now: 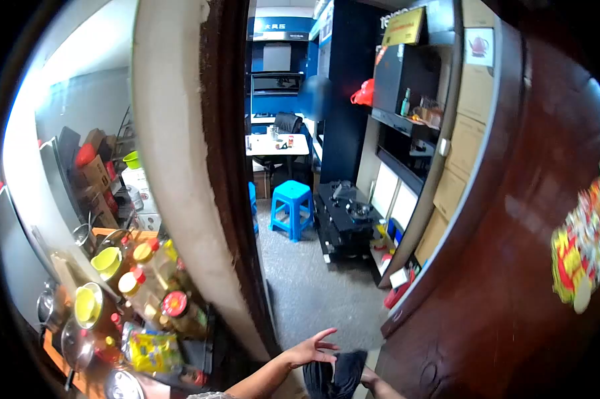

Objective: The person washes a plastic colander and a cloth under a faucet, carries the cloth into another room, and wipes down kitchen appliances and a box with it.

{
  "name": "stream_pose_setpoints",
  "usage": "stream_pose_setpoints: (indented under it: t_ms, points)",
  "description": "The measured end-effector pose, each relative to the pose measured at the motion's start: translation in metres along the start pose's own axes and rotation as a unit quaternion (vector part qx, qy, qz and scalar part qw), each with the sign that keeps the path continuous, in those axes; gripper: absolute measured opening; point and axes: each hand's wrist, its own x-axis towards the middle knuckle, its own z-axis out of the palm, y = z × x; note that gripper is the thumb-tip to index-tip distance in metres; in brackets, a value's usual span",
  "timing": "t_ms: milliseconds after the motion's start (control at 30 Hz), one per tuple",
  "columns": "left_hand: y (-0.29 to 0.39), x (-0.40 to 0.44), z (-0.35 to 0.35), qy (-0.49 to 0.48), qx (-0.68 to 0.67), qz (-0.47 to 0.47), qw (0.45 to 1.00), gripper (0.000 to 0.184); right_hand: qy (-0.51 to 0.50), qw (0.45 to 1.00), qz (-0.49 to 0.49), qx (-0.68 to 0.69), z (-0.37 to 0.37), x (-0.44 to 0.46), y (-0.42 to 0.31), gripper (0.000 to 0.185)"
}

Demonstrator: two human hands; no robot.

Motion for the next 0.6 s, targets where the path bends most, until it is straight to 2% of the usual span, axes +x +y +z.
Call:
stream_pose_setpoints:
  t_ms: [33, 67, 100, 133, 167, 200, 233, 267, 300, 333, 367, 400, 433, 467, 500, 533, 567, 600]
  points:
    - [-0.018, 0.033, -0.029, 0.062, 0.049, -0.06, 0.995, 0.09, -0.014, 0.997, -0.025, -0.077, -0.037, 0.024, 0.012, 0.033]
    - [-0.008, 0.052, -0.04, 0.179, 0.264, -0.063, 0.946, 0.075, -0.023, 0.987, -0.053, -0.153, -0.076, 0.048, 0.027, 0.032]
    - [-0.009, 0.067, -0.053, 0.219, 0.275, -0.032, 0.935, 0.066, 0.0, 0.988, 0.002, 0.154, -0.103, 0.076, 0.069, 0.03]
    - [-0.005, 0.083, -0.061, 0.212, 0.272, -0.009, 0.939, 0.058, 0.077, 0.99, 0.06, 0.105, -0.105, 0.097, 0.052, 0.029]
    - [0.002, 0.096, -0.063, 0.206, 0.27, 0.01, 0.941, 0.05, 0.149, 0.98, 0.119, 0.057, -0.096, 0.109, 0.004, 0.028]
    - [0.015, 0.11, -0.06, 0.211, 0.143, -0.012, 0.967, 0.037, 0.12, 0.987, 0.101, 0.021, -0.085, 0.113, -0.052, 0.034]
    - [0.038, 0.117, -0.057, 0.199, 0.049, -0.019, 0.979, 0.03, 0.045, 0.998, -0.026, 0.034, -0.085, 0.139, -0.053, 0.043]
    - [0.04, 0.137, -0.064, 0.192, 0.079, 0.07, 0.976, 0.031, -0.006, 0.99, -0.128, -0.066, -0.074, 0.157, -0.08, 0.045]
    - [0.045, 0.153, -0.074, 0.185, 0.11, 0.159, 0.963, 0.031, -0.057, 0.958, -0.23, -0.162, -0.061, 0.174, -0.113, 0.048]
    - [0.06, 0.161, -0.083, 0.168, 0.144, 0.151, 0.963, 0.034, -0.102, 0.936, -0.218, -0.257, -0.051, 0.197, -0.122, 0.052]
    - [0.075, 0.172, -0.096, 0.154, 0.177, 0.143, 0.962, 0.036, -0.149, 0.901, -0.208, -0.35, -0.049, 0.222, -0.125, 0.056]
    - [0.078, 0.186, -0.116, 0.173, 0.248, 0.169, 0.938, 0.04, -0.206, 0.814, -0.344, -0.42, -0.053, 0.272, -0.108, 0.059]
    - [0.096, 0.192, -0.131, 0.211, 0.246, 0.176, 0.93, 0.04, -0.184, 0.89, -0.343, -0.237, -0.056, 0.296, -0.106, 0.046]
    - [0.115, 0.196, -0.146, 0.297, 0.271, 0.214, 0.89, 0.04, -0.189, 0.934, -0.202, -0.227, -0.061, 0.315, -0.124, 0.038]
    - [0.136, 0.2, -0.163, 0.378, 0.299, 0.252, 0.84, 0.04, -0.189, 0.955, -0.059, -0.221, -0.069, 0.331, -0.157, 0.031]
    - [0.149, 0.2, -0.184, 0.455, 0.234, 0.271, 0.815, 0.041, -0.164, 0.967, -0.165, -0.102, -0.068, 0.343, -0.191, 0.025]
    - [0.163, 0.198, -0.205, 0.524, 0.167, 0.293, 0.782, 0.043, -0.174, 0.961, -0.186, -0.108, -0.085, 0.382, -0.17, 0.025]
    - [0.208, 0.192, -0.201, 0.592, 0.023, 0.296, 0.749, 0.046, -0.2, 0.954, -0.179, -0.131, -0.1, 0.412, -0.171, 0.024]
